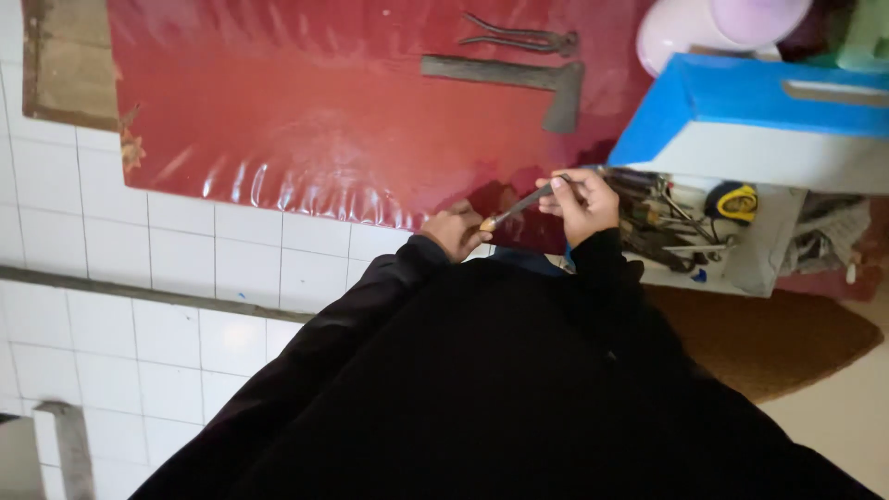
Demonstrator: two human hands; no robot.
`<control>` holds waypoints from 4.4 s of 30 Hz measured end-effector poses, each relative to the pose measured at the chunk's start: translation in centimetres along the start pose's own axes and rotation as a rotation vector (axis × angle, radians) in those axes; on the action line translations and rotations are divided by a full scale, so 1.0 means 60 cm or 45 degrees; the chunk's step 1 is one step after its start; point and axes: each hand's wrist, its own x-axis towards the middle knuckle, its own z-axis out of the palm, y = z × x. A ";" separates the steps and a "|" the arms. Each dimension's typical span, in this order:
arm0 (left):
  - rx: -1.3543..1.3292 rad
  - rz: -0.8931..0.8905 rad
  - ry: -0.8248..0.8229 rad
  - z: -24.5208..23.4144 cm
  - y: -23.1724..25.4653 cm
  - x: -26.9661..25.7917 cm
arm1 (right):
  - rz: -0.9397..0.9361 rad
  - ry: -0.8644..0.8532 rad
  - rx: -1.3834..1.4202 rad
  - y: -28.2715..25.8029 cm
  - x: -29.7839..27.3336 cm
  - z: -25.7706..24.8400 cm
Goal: The person removes several hand tools from a blue and white box and places them on a red table. They handle a metal square, pliers, a chisel, and multiple wrenches, arranging them in a line on the table.
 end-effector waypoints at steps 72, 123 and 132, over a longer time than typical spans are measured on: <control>1.039 0.167 0.035 0.233 0.237 0.177 | 0.325 -0.015 -1.486 0.028 -0.044 -0.351; 0.725 0.422 -0.091 0.257 0.225 0.188 | -0.155 0.871 0.508 0.039 -0.172 -0.440; 0.854 0.315 -0.286 0.271 0.248 0.208 | 0.156 0.769 0.233 0.021 -0.149 -0.421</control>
